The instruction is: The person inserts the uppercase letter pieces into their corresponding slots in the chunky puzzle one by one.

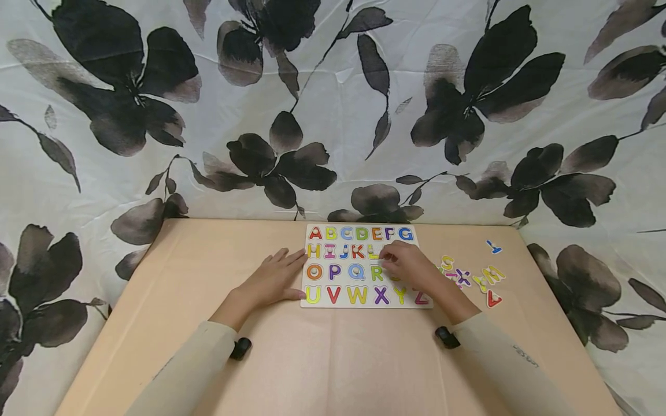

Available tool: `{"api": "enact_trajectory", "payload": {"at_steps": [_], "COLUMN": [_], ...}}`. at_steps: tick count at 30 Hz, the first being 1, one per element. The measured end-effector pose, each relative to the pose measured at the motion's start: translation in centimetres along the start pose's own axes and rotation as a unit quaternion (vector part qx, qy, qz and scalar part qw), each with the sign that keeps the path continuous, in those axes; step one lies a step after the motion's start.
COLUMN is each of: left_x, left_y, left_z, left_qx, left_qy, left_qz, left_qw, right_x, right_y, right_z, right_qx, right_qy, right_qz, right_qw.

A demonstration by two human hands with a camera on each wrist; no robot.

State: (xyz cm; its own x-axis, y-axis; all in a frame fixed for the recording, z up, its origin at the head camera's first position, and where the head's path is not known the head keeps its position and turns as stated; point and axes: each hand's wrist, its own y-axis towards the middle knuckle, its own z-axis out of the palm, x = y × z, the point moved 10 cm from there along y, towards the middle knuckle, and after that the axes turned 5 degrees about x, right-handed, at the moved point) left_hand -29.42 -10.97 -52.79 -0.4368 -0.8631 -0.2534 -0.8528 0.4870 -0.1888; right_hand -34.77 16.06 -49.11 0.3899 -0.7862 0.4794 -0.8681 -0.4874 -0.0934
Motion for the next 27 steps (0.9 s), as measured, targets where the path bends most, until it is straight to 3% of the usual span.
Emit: {"api": "enact_trajectory", "payload": {"at_steps": [13,19,27], "left_x": [0.2,0.1,0.2], "left_y": [-0.1,-0.1,0.1], "left_z": [-0.1,0.1,0.3], "left_qx": [0.002,0.006,0.006], "left_qy": [-0.004,-0.007,-0.006], "left_qz": [-0.004,-0.006,-0.006], "left_qw": [1.0,0.9999,0.9999], "right_x": [-7.2,-9.3,-10.3], "right_y": [-3.8,-4.8,-5.2], "right_z": [-4.0,-3.7,-2.8], "right_qx": [-0.029,-0.004,0.03], "right_qy": [0.005,-0.014,-0.018], "right_qz": [0.03,0.044,0.038], "right_qw": [0.9991,0.9989,0.9987]}}
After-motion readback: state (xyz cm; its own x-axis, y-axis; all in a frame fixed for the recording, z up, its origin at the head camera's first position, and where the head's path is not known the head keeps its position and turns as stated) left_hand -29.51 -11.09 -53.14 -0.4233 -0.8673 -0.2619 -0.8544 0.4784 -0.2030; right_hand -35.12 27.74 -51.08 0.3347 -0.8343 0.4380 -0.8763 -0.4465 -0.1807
